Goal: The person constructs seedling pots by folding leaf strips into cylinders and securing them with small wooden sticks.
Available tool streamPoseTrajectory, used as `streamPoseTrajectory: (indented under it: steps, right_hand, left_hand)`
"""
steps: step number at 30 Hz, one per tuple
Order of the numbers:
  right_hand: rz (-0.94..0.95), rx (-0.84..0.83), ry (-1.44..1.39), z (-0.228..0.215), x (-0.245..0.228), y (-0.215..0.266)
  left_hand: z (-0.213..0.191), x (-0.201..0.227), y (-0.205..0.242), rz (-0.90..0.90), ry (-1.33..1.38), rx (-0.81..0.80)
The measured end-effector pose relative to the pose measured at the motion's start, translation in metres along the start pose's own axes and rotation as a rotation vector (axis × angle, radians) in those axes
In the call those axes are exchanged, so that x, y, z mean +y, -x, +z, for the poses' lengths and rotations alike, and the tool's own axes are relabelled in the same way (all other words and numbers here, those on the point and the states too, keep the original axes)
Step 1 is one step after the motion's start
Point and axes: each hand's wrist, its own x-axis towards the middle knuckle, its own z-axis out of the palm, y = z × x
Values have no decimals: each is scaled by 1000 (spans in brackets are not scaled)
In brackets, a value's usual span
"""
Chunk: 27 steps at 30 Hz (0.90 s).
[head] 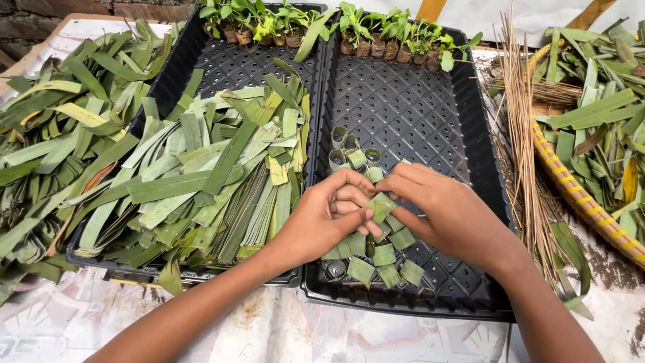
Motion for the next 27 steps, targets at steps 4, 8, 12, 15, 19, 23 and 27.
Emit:
streamPoseTrajectory:
  steps: [4, 8, 12, 15, 19, 23, 27]
  right_hand:
    - [143, -26, 41, 5, 7, -4]
    - [289, -66, 20, 14, 18, -8]
    - [582, -15, -185, 8, 16, -14]
    - [646, 54, -296, 0, 5, -15]
    - [516, 62, -143, -1, -4, -12]
    - [456, 73, -57, 4, -15, -7]
    - [401, 87, 216, 12, -22, -4]
  left_hand:
    - [-5, -6, -4, -9, 51, 85]
    - [-6, -1, -3, -56, -77, 200]
    - [-5, 2, -3, -42, -153, 252]
    - [-4, 5, -1, -39, -155, 256]
    - [-7, 16, 0, -30, -349, 234]
    - [-5, 9, 7, 66, -519, 168]
    - [-20, 12, 32, 193, -660, 118]
